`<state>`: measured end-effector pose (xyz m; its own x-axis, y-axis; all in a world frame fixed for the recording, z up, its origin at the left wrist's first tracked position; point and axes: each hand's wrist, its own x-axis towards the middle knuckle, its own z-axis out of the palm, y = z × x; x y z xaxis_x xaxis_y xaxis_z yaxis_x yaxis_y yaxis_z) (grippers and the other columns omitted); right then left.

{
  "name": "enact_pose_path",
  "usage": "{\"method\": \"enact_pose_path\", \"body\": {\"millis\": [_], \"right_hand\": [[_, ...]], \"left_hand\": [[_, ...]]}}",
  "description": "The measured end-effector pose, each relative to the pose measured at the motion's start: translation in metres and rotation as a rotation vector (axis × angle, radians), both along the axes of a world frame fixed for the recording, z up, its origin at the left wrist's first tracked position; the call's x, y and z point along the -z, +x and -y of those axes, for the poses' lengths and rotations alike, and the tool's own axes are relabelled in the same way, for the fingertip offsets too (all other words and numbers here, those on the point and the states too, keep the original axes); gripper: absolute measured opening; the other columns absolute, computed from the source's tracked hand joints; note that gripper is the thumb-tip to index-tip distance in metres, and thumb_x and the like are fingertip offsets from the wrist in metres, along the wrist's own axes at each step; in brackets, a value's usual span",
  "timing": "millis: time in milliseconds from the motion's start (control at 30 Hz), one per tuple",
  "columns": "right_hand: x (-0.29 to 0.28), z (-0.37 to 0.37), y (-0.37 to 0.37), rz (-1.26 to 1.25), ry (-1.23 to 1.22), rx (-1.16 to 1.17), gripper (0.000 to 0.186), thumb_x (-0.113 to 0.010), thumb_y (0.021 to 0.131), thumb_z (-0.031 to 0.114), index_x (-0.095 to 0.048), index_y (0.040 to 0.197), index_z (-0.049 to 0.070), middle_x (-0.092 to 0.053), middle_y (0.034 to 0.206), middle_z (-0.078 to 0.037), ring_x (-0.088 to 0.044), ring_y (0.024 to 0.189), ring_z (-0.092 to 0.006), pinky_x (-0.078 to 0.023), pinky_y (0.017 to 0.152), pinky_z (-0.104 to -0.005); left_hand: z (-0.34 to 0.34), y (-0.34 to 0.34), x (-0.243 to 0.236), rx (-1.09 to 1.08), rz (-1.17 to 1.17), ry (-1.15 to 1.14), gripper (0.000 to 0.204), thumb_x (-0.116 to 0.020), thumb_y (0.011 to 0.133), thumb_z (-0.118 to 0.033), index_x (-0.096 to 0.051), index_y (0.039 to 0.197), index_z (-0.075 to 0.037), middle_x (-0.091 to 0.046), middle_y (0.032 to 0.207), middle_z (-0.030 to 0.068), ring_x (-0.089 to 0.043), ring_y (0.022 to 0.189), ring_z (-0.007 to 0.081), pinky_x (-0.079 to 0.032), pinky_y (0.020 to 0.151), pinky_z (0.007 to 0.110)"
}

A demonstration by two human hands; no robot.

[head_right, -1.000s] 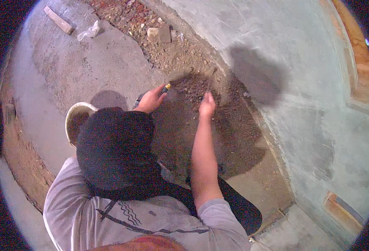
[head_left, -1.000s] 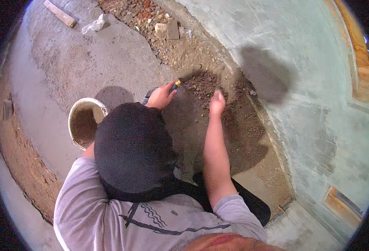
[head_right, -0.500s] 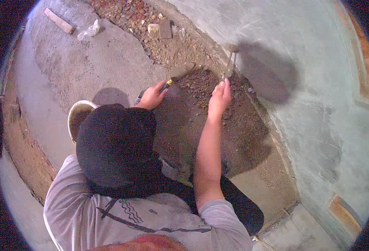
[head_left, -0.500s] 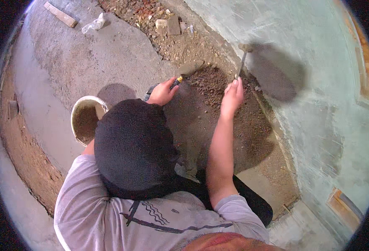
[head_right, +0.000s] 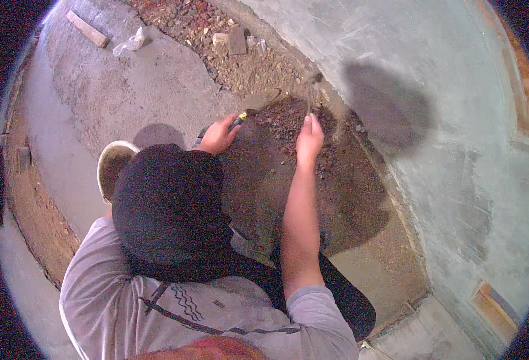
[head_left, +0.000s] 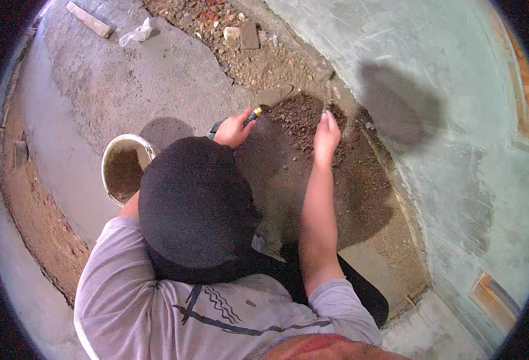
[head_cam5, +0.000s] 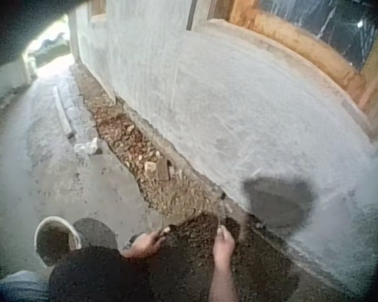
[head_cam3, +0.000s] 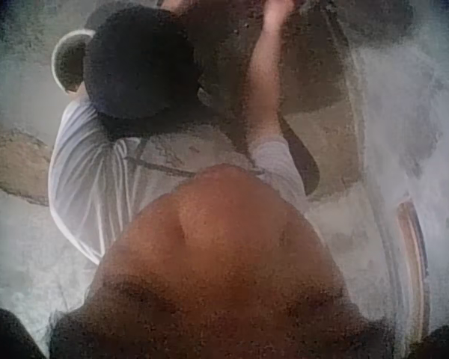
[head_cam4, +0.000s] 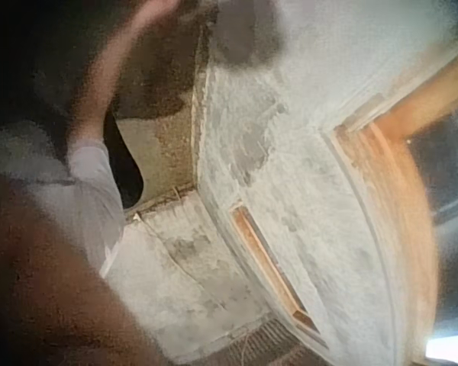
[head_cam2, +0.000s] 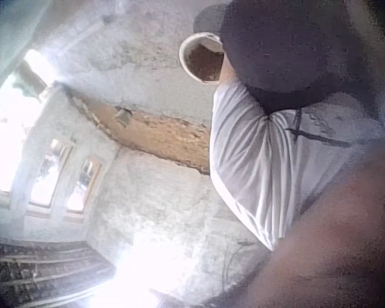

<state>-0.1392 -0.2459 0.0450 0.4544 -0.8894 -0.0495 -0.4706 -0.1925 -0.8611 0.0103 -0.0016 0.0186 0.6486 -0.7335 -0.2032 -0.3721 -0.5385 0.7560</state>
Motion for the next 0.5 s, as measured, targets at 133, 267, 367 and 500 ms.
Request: {"method": "enact_pose_path", "body": {"millis": [133,267,367,500], "right_hand": [[-0.004,-0.011,-0.005,0.286,0.294,0.101,0.036,-0.056,0.102,0.02,-0.059,0.131,-0.002,-0.062,0.092,-0.006,-0.053,0.078,-0.0114,-0.041,0.071,-0.0258],[0.047,-0.021,-0.012,-0.05,-0.043,-0.036,0.034,-0.054,0.102,0.022,-0.063,0.126,0.0,-0.068,0.101,-0.012,-0.063,0.089,-0.0212,-0.049,0.079,-0.0317],[0.071,-0.013,-0.024,-0.344,0.036,-0.116,0.038,-0.054,0.101,0.027,-0.063,0.125,-0.001,-0.067,0.118,-0.019,-0.064,0.11,-0.0304,-0.047,0.097,-0.0367],[0.067,-0.003,-0.028,-0.307,-0.002,-0.135,0.04,-0.055,0.1,0.03,-0.063,0.124,-0.002,-0.067,0.121,-0.02,-0.064,0.113,-0.031,-0.045,0.101,-0.0363]], "left_hand": [[0.001,0.001,-0.001,0.007,-0.026,0.068,0.049,-0.056,0.097,-0.035,-0.049,0.137,-0.007,-0.064,0.112,0.0285,-0.061,0.105,0.0457,-0.049,0.089,0.05],[0.0,0.0,-0.001,0.003,-0.002,0.041,0.049,-0.055,0.097,-0.035,-0.049,0.138,-0.008,-0.065,0.112,0.0286,-0.061,0.105,0.0459,-0.049,0.089,0.051],[-0.001,0.0,0.001,0.011,-0.009,0.028,0.049,-0.055,0.097,-0.035,-0.049,0.138,-0.008,-0.065,0.111,0.0284,-0.061,0.105,0.0461,-0.049,0.089,0.051],[-0.002,0.001,0.006,0.006,0.073,-0.07,0.044,-0.056,0.096,-0.034,-0.052,0.133,-0.01,-0.067,0.101,0.0275,-0.064,0.097,0.0458,-0.051,0.084,0.052]]}}
